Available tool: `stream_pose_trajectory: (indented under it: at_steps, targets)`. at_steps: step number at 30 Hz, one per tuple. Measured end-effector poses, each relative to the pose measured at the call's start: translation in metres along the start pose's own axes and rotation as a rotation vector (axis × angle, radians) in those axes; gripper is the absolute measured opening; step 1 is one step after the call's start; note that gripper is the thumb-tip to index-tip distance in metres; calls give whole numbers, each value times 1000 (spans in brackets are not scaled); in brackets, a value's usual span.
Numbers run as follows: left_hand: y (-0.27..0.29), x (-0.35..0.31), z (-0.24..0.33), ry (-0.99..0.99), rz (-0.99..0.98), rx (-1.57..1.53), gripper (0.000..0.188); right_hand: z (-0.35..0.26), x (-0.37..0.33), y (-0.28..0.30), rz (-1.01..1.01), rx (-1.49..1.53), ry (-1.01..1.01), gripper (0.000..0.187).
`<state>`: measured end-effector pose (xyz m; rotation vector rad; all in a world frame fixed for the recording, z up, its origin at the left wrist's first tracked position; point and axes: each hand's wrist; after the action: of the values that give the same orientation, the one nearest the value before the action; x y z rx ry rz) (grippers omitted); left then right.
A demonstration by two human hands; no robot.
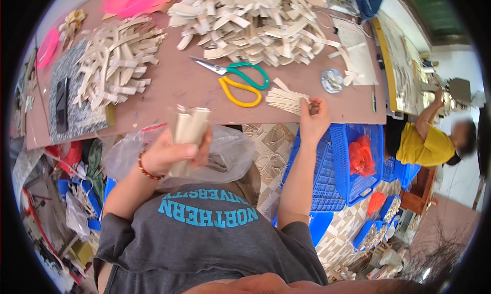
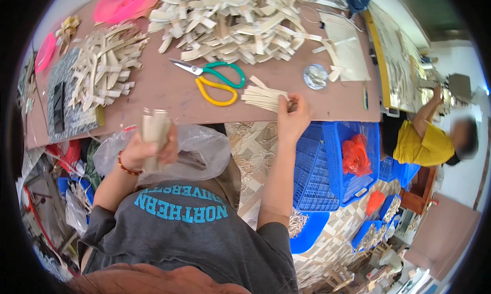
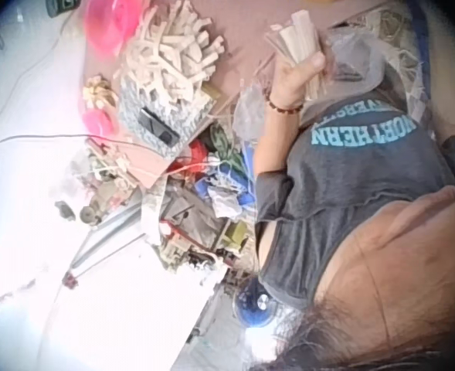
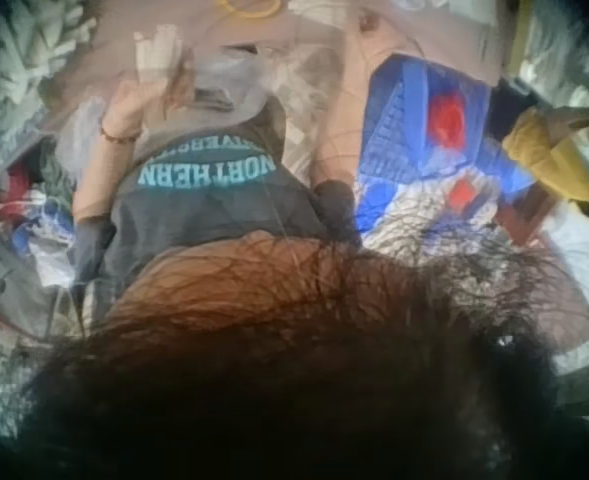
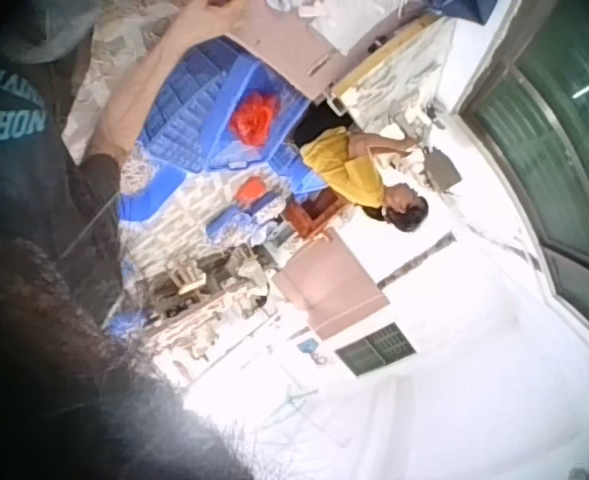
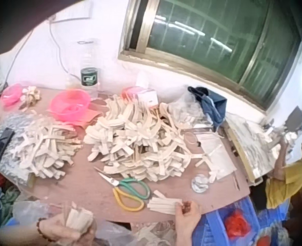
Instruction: The person sorts small, light-colored wooden strips at a cluttered workbench. They pick up bundles of strips, separate them, and place them into a pink bowl. The person also handles a plastic bag and a small orange bowl during the process.
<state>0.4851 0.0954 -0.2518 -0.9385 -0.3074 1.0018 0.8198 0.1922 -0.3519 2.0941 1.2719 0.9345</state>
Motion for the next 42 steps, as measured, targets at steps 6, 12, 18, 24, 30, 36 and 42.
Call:
stream_pose_trajectory:
  at_steps: [6, 12, 18, 24, 30, 36, 42]
  targets:
    - [18, -69, 63, -106, -74, 664, 40, -76, -49, 36, -85, 111, 94, 30]
    - [27, -56, 35, 550, -277, 1424, 60, -126, -116, 30, -517, -67, 842, 34]
    - [64, -69, -15, 300, 38, 1654, 81, -116, -134, 35, -618, -384, 591, 56]
    - [67, -138, 2, 285, 51, 1854, 72, -136, -125, 80, -509, -254, 567, 50]
    - [66, -157, -12, 229, -78, 1759, 25, -176, -177, 5, -851, 201, 1008, 30]
    - [58, -166, -29, 49, -155, 1727, 15, -158, -190, -76, -894, -259, 909, 35]
    - [41, -173, -15, -344, -15, 1813, 10, -152, -182, -56, -935, -199, 837, 27]
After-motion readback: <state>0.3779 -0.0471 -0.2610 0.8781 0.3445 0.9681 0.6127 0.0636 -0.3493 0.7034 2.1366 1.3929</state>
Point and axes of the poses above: each hand's wrist, its own x-axis towards the middle knuckle, its own y-axis out of the back of the hand, z = x × y, and after that the axes turned 8 degrees about -x, right-handed
